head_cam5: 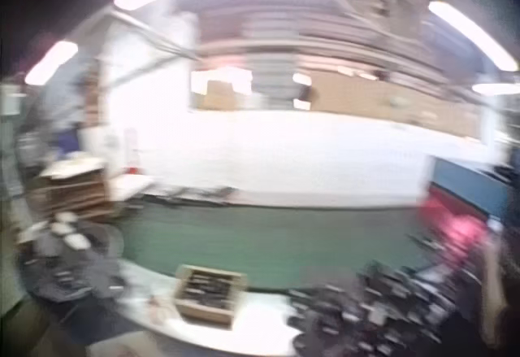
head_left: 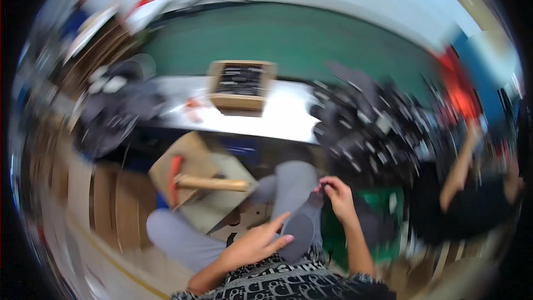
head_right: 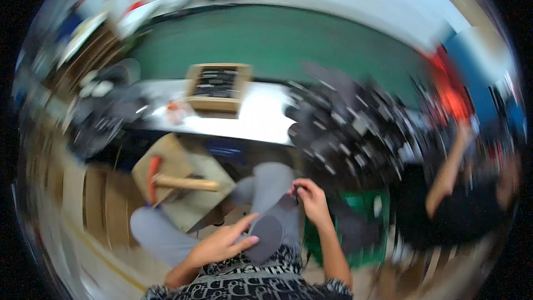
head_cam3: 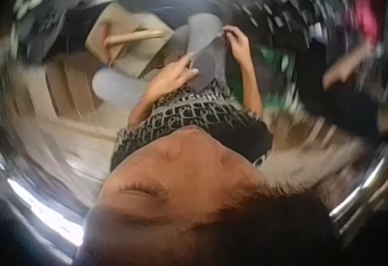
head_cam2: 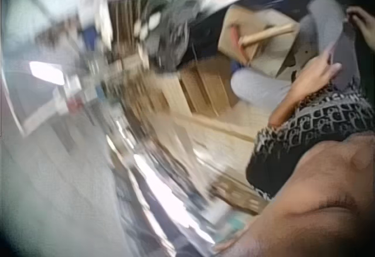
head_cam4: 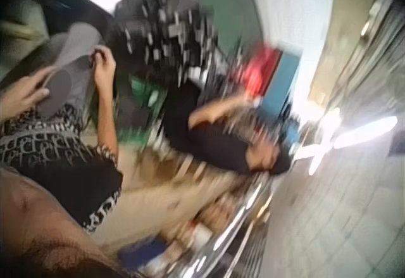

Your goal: Assembling sandals by pinning and hammering the upper to the sole.

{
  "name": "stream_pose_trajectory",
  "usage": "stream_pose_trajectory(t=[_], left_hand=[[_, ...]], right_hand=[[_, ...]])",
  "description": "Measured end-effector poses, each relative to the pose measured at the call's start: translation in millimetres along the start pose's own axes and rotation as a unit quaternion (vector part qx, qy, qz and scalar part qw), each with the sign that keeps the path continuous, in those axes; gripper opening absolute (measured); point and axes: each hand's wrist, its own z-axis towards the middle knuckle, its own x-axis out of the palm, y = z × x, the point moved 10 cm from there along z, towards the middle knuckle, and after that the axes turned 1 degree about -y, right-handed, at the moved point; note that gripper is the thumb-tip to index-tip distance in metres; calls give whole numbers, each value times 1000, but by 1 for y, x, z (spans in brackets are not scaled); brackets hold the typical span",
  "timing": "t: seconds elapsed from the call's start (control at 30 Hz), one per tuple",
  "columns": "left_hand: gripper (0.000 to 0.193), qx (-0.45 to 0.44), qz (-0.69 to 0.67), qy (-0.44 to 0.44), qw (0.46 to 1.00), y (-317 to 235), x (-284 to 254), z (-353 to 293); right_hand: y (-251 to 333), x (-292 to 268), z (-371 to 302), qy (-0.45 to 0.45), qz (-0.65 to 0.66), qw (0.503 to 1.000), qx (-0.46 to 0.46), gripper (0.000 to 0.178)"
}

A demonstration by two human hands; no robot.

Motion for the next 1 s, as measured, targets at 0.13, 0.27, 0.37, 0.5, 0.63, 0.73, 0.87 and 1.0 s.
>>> stream_pose_trajectory(t=[0.13, 0.27, 0.37, 0.5, 0.63, 0.73, 0.87, 1.0], left_hand=[[58, 27, 4, -52, 998, 1, -6, 18], [47, 32, -10, 14, 999, -9, 12, 52], [39, 113, 61, -73, 989, -47, -3, 80], [43, 299, 134, -356, 875, -126, -62, 129], [42, 297, 295, -573, 705, -177, -133, 215], [27, 245, 341, -557, 717, -206, -140, 244], [18, 285, 293, -548, 730, -247, -151, 182], [18, 348, 446, -629, 533, -297, -156, 41]], right_hand=[[-15, -154, -85, -297, -185, 937, -7, 18], [-71, -290, -254, -516, -449, 729, 27, 23], [-160, -327, -318, -497, -463, 703, 209, 36], [-152, -311, -290, -505, -420, 725, 206, 55], [-76, -243, -216, -441, -587, 582, 350, 64], [-72, -210, -177, -344, -520, 729, 282, 65], [36, -139, -130, -348, -469, 809, 70, 43], [104, -40, -79, -266, -278, 907, -173, 25]])
